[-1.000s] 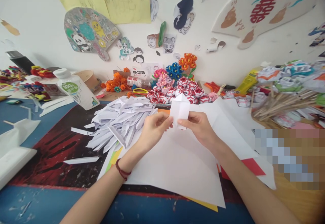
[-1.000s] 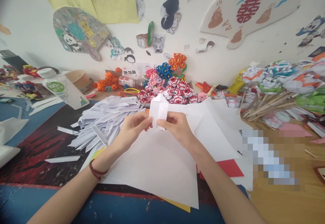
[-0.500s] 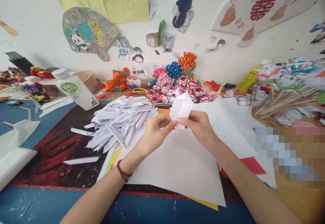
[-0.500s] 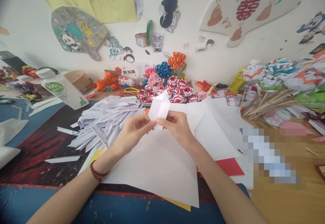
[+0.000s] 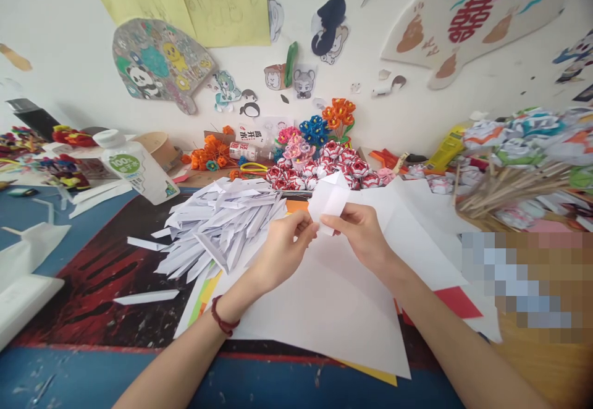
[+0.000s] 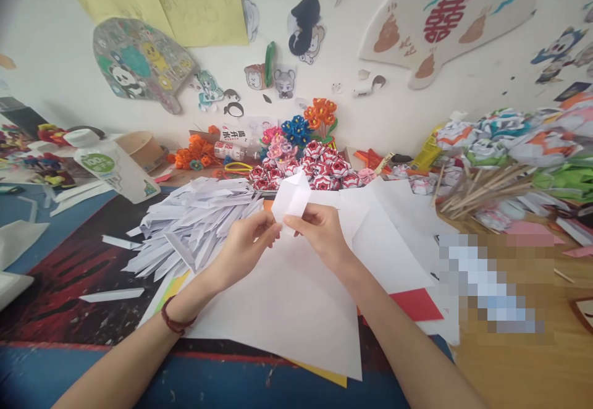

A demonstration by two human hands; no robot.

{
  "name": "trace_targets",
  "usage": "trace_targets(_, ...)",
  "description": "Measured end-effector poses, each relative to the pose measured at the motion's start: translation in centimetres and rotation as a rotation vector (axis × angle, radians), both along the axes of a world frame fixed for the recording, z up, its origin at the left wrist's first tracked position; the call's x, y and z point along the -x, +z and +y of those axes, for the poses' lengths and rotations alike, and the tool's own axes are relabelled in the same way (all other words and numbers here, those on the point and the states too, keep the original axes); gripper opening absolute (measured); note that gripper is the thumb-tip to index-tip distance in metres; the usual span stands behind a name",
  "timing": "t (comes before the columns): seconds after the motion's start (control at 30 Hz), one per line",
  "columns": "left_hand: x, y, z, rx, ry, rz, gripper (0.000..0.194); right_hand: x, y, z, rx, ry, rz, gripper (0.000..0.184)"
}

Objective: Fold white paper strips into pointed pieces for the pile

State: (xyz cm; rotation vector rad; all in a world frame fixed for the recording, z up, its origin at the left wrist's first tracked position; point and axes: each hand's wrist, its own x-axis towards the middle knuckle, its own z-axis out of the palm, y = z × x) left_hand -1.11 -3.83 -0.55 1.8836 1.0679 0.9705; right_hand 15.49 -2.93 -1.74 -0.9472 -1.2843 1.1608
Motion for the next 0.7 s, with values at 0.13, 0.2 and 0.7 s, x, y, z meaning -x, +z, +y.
trace_targets(0.13, -0.04, 0.07, -0.01, 0.059, 0.009, -0.059, 0.022, -0.22, -0.01, 0.12, 0.01, -0.005, 0.017, 0.013)
trace_targets(0.2, -0.09, 0.08, -0.01, 0.05, 0.014, -0.088, 0.021, -0.39, 0.09, 0.21, 0.005, -0.03, 0.042, 0.013)
trace_targets(0.7, -0.19, 0.72, -0.43, -0.057, 0.012, -0.063, 0.019, 0.18, 0.44, -0.09, 0.012, -0.002, 0.015, 0.017)
